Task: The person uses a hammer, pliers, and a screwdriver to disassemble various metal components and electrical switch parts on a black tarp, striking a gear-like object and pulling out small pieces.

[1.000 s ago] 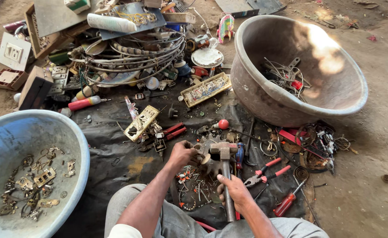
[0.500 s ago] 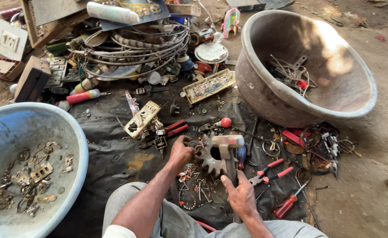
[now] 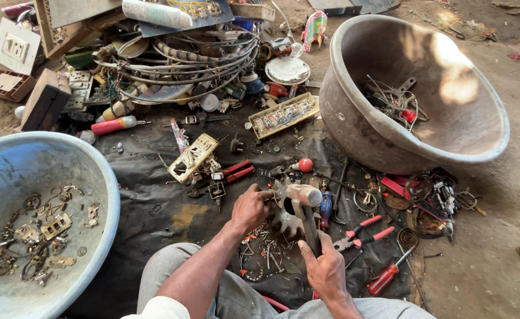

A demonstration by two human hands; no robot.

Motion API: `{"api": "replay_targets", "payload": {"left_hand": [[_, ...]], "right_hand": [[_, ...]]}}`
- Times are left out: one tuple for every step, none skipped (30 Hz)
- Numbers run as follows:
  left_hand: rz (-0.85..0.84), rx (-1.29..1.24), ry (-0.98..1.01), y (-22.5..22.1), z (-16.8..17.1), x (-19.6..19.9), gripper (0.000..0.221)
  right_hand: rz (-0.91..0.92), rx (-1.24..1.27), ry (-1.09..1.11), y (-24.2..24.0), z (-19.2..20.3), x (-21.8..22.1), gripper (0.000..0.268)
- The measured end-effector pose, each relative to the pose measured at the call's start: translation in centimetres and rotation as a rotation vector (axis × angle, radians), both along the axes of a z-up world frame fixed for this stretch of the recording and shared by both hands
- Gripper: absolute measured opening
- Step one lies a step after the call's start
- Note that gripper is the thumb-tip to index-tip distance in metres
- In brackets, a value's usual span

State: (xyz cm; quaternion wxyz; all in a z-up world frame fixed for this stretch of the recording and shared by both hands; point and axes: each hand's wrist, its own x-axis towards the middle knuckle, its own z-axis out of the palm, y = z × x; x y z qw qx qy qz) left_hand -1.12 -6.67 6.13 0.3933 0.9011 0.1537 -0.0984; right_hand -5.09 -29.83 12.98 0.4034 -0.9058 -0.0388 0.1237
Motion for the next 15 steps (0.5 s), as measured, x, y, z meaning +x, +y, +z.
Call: {"api": "replay_targets", "payload": {"left_hand": [[-0.017,0.000,0.003,0.0,0.1,-0.1,0.035],[-0.034,0.002,0.006,0.1,0.1,-0.1,0.037],[-0.020,-0.020,0.003,0.2,0.0,-0.1,0.044],[-0.012,-0.040,-0.001,0.2,-0.2,-0.1,0.050],[-0.004,-0.061,-0.005,0.2,-0.4,0.1,0.056],[0.030,-0.061,-0.126,0.1,-0.7,0.2,0.051],[0.064,-0.062,-0.246,0.2,-1.1,0.4,0.048],[0.104,-0.062,-0.366,0.3,-1.4,0.5,0.047],[0.169,-0.167,-0.227,0.4,-1.6,0.7,0.041],[0.235,-0.269,-0.084,0.6,-1.8,0.8,0.036],[0.298,-0.372,0.060,0.8,-2.0,0.8,0.031],[0.313,-0.388,0.042,1.0,-2.0,0.8,0.031],[0.328,-0.404,0.024,1.1,-2.1,0.8,0.030],[0.339,-0.422,0.005,1.0,-2.0,0.9,0.031],[0.315,-0.406,-0.029,0.9,-2.0,0.9,0.030]], "right_hand": [[0.023,-0.011,0.008,0.1,-0.1,0.0,0.047],[0.046,-0.020,0.014,0.2,-0.3,0.1,0.048],[0.069,-0.029,0.021,0.3,-0.5,0.3,0.048],[0.072,-0.018,0.048,0.4,-0.7,0.4,0.048],[0.074,-0.006,0.074,0.5,-0.9,0.6,0.047],[0.071,0.003,0.100,0.4,-1.1,0.6,0.047],[0.074,-0.015,0.066,0.3,-1.1,0.7,0.047],[0.084,-0.035,0.031,0.2,-1.1,0.7,0.047],[0.094,-0.054,-0.004,0.2,-1.1,0.8,0.047],[0.095,-0.053,-0.054,0.3,-1.1,0.7,0.046],[0.095,-0.052,-0.103,0.3,-1.0,0.6,0.045],[0.091,-0.052,-0.151,0.3,-0.9,0.5,0.044],[0.118,0.003,-0.259,0.4,-0.7,0.5,0.044],[0.142,0.056,-0.368,0.4,-0.6,0.4,0.044],[0.167,0.108,-0.478,0.4,-0.4,0.4,0.044]]}}
